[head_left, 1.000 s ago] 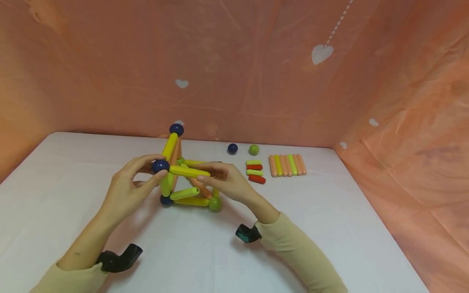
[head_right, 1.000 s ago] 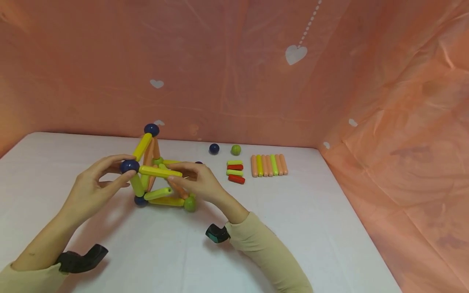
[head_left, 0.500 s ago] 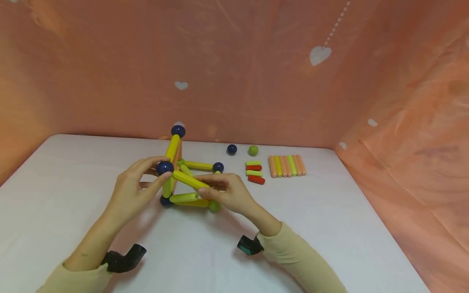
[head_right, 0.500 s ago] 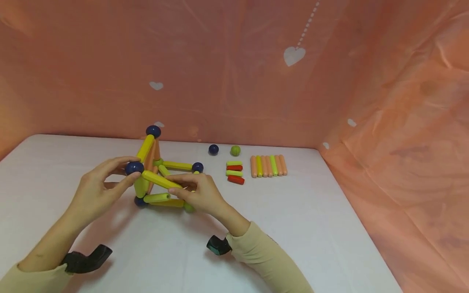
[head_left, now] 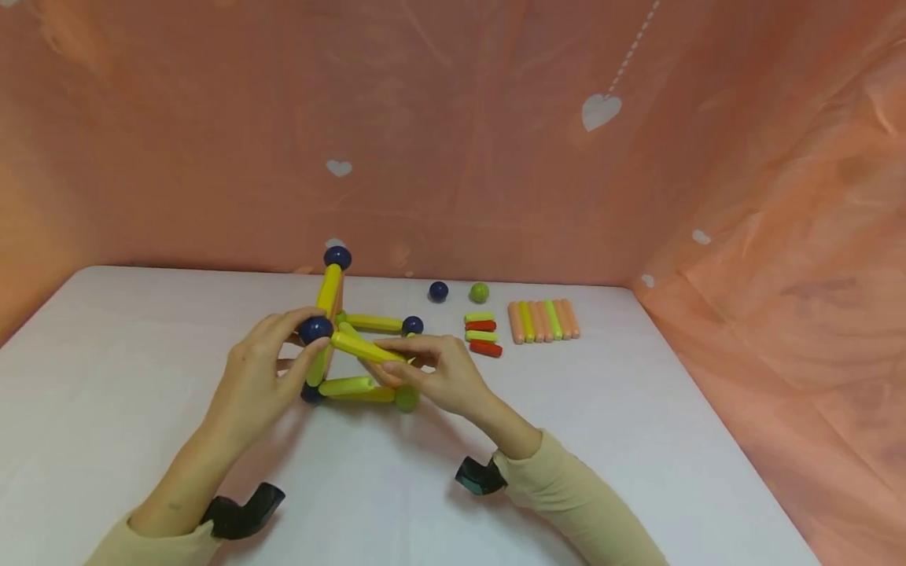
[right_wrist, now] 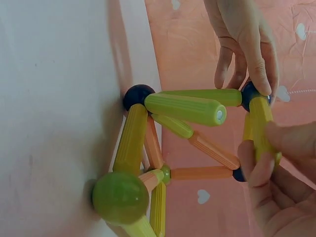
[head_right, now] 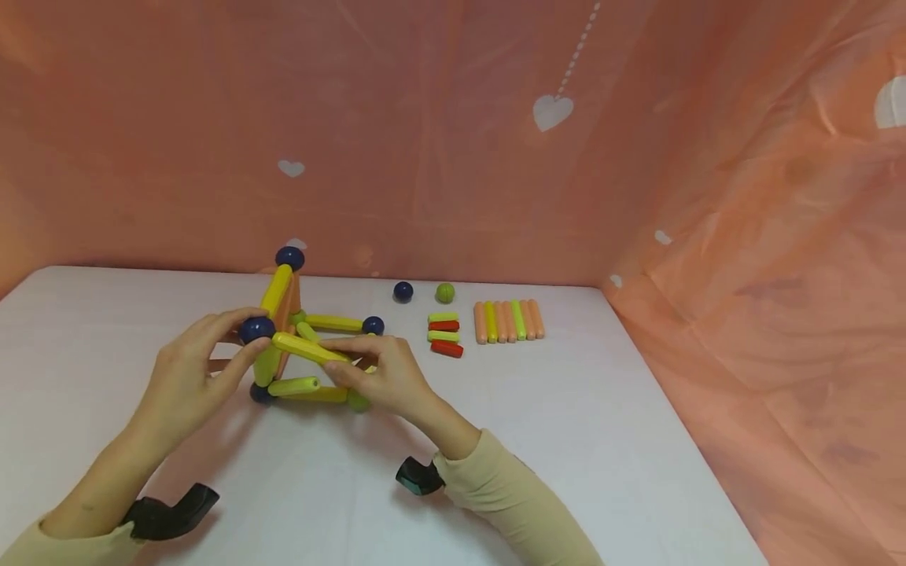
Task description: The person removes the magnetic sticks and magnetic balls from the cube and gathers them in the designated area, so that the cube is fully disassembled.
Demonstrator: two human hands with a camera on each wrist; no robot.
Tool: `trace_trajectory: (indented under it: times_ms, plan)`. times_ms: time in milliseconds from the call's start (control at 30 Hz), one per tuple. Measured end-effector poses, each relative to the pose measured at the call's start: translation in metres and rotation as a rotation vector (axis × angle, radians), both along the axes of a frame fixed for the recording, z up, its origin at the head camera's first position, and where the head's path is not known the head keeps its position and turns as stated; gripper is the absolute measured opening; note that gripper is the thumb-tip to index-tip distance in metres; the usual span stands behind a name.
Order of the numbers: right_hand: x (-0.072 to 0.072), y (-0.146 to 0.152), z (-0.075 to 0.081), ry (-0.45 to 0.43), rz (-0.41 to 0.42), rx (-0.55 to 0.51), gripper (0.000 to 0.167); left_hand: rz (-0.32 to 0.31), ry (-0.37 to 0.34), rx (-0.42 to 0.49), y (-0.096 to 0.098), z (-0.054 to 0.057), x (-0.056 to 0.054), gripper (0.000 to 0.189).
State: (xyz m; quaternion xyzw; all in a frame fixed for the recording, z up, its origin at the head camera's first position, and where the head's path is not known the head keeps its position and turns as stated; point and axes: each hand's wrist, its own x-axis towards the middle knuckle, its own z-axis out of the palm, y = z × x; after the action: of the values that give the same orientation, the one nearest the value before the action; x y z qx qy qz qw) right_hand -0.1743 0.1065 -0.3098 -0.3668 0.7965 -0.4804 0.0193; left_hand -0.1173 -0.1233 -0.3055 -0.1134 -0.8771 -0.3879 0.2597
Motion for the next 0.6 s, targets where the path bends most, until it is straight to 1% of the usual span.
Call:
trace_trajectory:
  times_ms: [33,100,167,267,300,367,433,600]
  plan:
    - [0.0,0.002,-0.001,0.009,-0.005,0.0,0.028,0.018,0.001,0.002,-0.003,-0.001,0.001,0.038]
    - [0.0,0.007,-0.004,-0.01,-0.034,0.0,0.027,0.047,0.008,0.011,-0.006,-0.004,0.003,0.038]
    - [-0.002,0.016,-0.006,-0.068,-0.077,-0.023,0.028,0.059,0.016,0.02,-0.008,-0.005,0.003,0.038]
    - [-0.007,0.032,-0.009,-0.184,-0.158,-0.064,0.032,0.032,0.031,0.037,-0.006,-0.005,0.003,0.039]
    - [-0.01,0.038,-0.009,-0.208,-0.182,-0.076,0.033,0.028,0.028,0.043,-0.005,-0.005,0.002,0.039]
    - [-0.013,0.05,-0.011,-0.238,-0.229,-0.08,0.034,0.026,0.012,0.064,-0.005,-0.004,0.001,0.039]
    - [-0.017,0.063,-0.013,-0.255,-0.281,-0.057,0.035,0.026,-0.011,0.08,-0.007,-0.004,0.002,0.038]
    - [-0.021,0.093,-0.019,-0.36,-0.408,-0.029,0.034,0.005,-0.059,0.085,-0.013,-0.004,0.005,0.035]
